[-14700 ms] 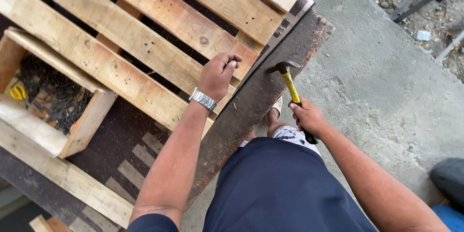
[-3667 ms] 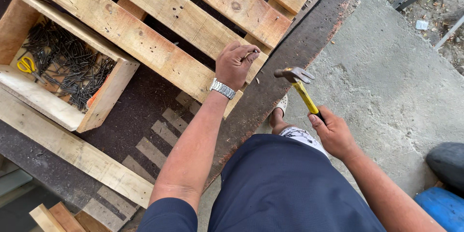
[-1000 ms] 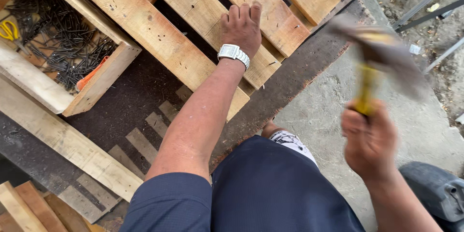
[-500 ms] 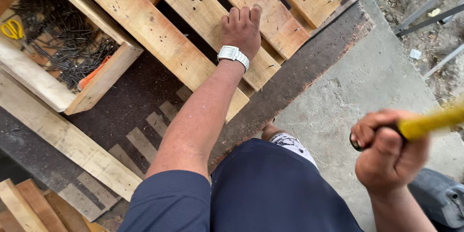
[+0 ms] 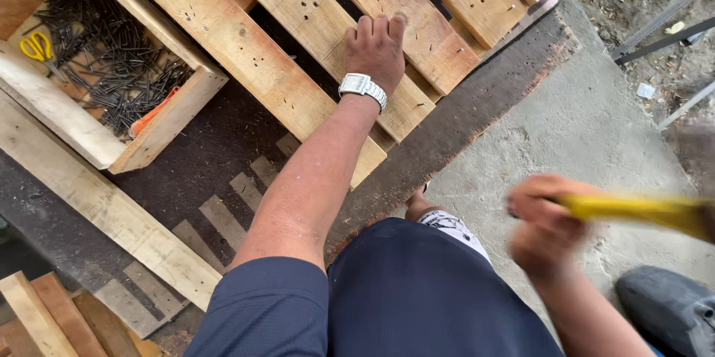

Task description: The person uses a hammer to drive nails into wooden planks arranged on a workbench. They repeatedly pick up nails, position them on the planks, and strike them with the hammer to secure the pieces together.

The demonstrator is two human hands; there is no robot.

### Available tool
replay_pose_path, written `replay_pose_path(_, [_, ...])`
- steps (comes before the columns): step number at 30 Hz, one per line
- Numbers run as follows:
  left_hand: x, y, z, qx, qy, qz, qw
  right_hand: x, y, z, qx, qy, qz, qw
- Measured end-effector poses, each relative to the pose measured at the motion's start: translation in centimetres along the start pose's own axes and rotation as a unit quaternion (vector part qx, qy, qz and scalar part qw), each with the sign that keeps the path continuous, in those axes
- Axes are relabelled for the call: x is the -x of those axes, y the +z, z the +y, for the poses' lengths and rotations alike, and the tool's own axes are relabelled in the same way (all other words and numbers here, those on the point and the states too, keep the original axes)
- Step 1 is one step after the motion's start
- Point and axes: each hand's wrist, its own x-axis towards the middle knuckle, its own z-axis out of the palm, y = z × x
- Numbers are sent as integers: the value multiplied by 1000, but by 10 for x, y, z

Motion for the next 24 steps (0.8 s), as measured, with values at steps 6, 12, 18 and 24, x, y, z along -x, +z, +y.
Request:
replay_pose_path(6, [-3, -4, 1, -22, -6, 39, 999, -10, 11, -7, 256, 283, -175, 908])
replay_pose_path(12, [2, -3, 1, -15, -4, 38, 999, -10, 0, -24, -26, -39, 11, 999])
replay_pose_path(18, [-1, -5, 5, -2, -15, 42, 999, -10, 12, -10, 284, 206, -212, 912])
replay_pose_path(24, [2, -6, 2, -11, -10, 43, 999, 26, -11, 23, 42, -24, -17, 999])
